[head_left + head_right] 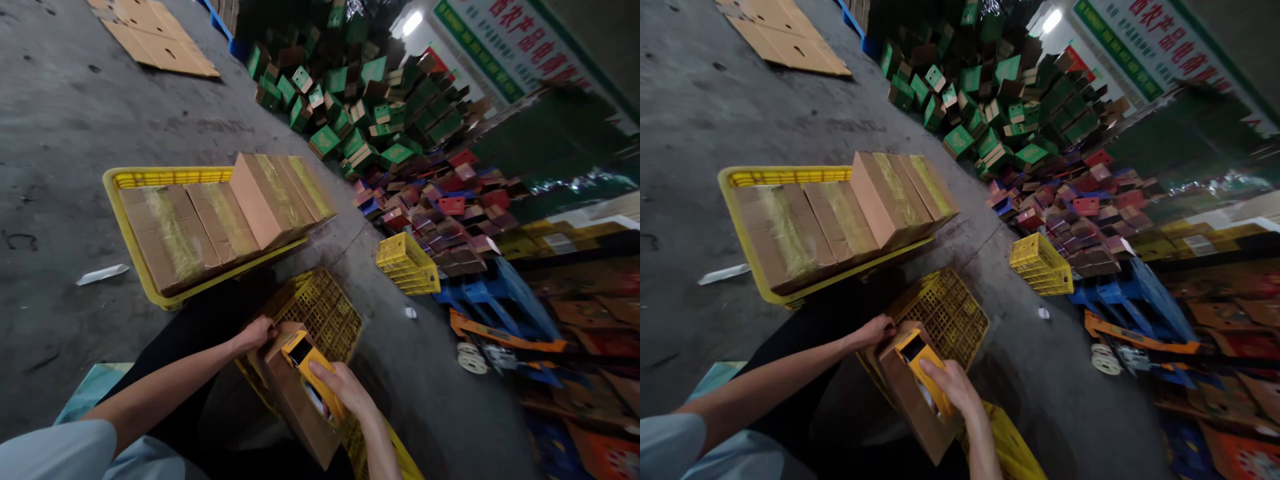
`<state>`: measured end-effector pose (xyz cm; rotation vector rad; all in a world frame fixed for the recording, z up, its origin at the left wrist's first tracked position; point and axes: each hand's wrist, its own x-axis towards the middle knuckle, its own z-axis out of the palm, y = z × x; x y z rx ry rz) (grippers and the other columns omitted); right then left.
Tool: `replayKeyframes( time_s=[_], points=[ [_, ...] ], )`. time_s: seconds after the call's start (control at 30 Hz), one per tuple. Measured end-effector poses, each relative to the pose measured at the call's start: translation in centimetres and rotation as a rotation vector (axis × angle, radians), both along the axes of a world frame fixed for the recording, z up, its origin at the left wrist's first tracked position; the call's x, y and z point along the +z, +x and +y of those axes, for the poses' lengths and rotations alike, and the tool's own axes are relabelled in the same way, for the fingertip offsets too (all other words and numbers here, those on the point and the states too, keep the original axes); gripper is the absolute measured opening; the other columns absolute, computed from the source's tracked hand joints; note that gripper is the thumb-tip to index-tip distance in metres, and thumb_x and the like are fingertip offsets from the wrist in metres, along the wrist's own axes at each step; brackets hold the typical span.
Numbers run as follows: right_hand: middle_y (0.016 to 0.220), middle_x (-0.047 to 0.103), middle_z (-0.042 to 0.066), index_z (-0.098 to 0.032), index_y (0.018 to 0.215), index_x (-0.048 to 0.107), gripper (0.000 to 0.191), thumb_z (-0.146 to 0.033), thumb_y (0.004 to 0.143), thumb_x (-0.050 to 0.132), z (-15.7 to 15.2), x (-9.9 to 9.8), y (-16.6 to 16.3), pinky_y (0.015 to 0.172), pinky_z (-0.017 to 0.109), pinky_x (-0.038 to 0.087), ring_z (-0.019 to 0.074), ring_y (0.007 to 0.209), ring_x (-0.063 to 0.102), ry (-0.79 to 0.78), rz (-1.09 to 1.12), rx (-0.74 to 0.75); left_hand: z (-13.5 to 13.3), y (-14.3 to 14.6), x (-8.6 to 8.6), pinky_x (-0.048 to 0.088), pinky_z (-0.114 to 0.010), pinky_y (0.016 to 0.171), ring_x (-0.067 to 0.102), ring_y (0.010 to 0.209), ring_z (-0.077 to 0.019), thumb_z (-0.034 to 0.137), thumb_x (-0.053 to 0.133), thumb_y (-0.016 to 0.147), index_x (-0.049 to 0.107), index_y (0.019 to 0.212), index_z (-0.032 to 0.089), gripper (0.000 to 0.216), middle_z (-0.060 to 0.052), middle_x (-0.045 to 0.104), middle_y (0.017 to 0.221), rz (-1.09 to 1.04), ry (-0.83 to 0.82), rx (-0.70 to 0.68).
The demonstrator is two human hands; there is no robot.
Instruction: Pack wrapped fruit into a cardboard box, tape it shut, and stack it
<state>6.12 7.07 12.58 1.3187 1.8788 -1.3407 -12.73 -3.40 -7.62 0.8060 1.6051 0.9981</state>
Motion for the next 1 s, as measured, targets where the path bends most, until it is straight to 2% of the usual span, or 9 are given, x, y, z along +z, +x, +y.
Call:
replayKeyframes(
  time_s=[0.13, 0.27, 0.33, 0.4, 0.53, 0.7, 0.77, 0.87, 1.0],
  points=[
    [0.050, 0.063, 0.001, -0.017, 0.069, 0.066, 0.058, -0.072, 0.084, 0.058, 0.3, -0.4, 0.2, 0.044, 0.023, 0.045, 0.0167, 0.045, 0.062, 0.013, -0.007, 0.022, -0.8, 0.0, -0.1, 0.041, -0.040, 0.104, 0.055, 0.125, -0.0344, 0.026, 0.074, 0.078, 0.040, 0.147, 0.015, 0.077, -0.018, 0.057, 0.134, 0.014, 0.066, 0.149],
    [0.049, 0.062, 0.001, -0.015, 0.071, 0.066, 0.059, -0.073, 0.083, 0.058, 0.2, -0.4, 0.1, 0.042, 0.022, 0.045, 0.0162, 0.043, 0.061, 0.022, -0.022, 0.010, -1.6, 1.5, 0.8, 0.043, -0.043, 0.107, 0.059, 0.121, -0.0309, 0.036, 0.063, 0.088, 0.062, 0.127, 0.018, 0.042, -0.014, 0.065, 0.127, -0.047, 0.211, 0.196],
    [0.051, 0.063, 0.001, -0.015, 0.074, 0.067, 0.059, -0.072, 0.085, 0.057, 0.1, -0.2, 0.1, 0.043, 0.023, 0.047, 0.0166, 0.044, 0.062, 0.009, -0.018, 0.002, -2.5, 2.4, 1.4, 0.044, -0.044, 0.109, 0.060, 0.124, -0.0290, 0.045, 0.047, 0.099, 0.065, 0.126, 0.019, 0.042, -0.013, 0.067, 0.130, -0.107, 0.282, 0.187],
    [0.052, 0.063, 0.002, -0.015, 0.075, 0.067, 0.059, -0.071, 0.086, 0.056, 0.1, -0.2, 0.0, 0.045, 0.023, 0.048, 0.0170, 0.045, 0.063, -0.015, -0.017, 0.004, -3.7, 2.8, 1.8, 0.040, -0.045, 0.115, 0.054, 0.135, -0.0280, 0.051, 0.034, 0.104, 0.058, 0.140, 0.021, 0.053, -0.010, 0.059, 0.145, -0.180, 0.343, 0.147],
    [0.050, 0.062, 0.001, -0.016, 0.072, 0.065, 0.059, -0.072, 0.084, 0.056, 0.4, -0.3, 0.0, 0.045, 0.023, 0.046, 0.0164, 0.045, 0.061, -0.007, -0.023, 0.031, -5.7, 2.1, 1.9, 0.018, -0.048, 0.126, 0.023, 0.154, -0.0265, 0.053, 0.028, 0.105, 0.031, 0.159, 0.025, 0.060, -0.003, 0.024, 0.167, -0.293, 0.446, -0.095],
    [0.052, 0.063, 0.001, -0.016, 0.076, 0.065, 0.059, -0.073, 0.085, 0.055, 0.4, 0.0, 0.0, 0.046, 0.023, 0.047, 0.0165, 0.046, 0.062, -0.038, -0.015, 0.023, -5.2, 1.7, 2.3, 0.012, -0.056, 0.125, -0.001, 0.155, -0.0303, 0.046, 0.048, 0.101, -0.001, 0.162, 0.030, 0.079, -0.003, -0.003, 0.169, -0.060, 0.588, -0.327],
    [0.052, 0.063, 0.001, -0.016, 0.077, 0.065, 0.059, -0.073, 0.085, 0.055, 0.1, 0.3, -0.1, 0.045, 0.023, 0.048, 0.0166, 0.045, 0.062, -0.059, -0.021, 0.001, -4.7, 2.0, 2.8, 0.014, -0.056, 0.125, -0.005, 0.154, -0.0303, 0.042, 0.050, 0.101, -0.007, 0.161, 0.029, 0.084, -0.005, -0.008, 0.169, 0.068, 0.623, -0.341],
    [0.051, 0.062, 0.001, -0.016, 0.076, 0.064, 0.056, -0.072, 0.083, 0.057, -0.3, 0.6, -0.3, 0.043, 0.023, 0.047, 0.0160, 0.043, 0.060, -0.068, -0.030, -0.026, -4.4, 2.2, 3.3, 0.019, -0.050, 0.126, -0.001, 0.155, -0.0269, 0.036, 0.040, 0.106, -0.005, 0.162, 0.028, 0.073, -0.006, -0.005, 0.169, 0.221, 0.636, -0.340],
    [0.048, 0.061, 0.000, -0.018, 0.074, 0.062, 0.059, -0.075, 0.083, 0.054, -0.3, 0.8, -0.5, 0.043, 0.024, 0.048, 0.0171, 0.043, 0.061, -0.071, -0.048, -0.013, -4.6, 2.0, 3.5, 0.021, -0.046, 0.126, 0.002, 0.155, -0.0245, 0.036, 0.031, 0.108, -0.006, 0.162, 0.028, 0.066, -0.005, -0.001, 0.170, 0.267, 0.648, -0.355]
  ],
)
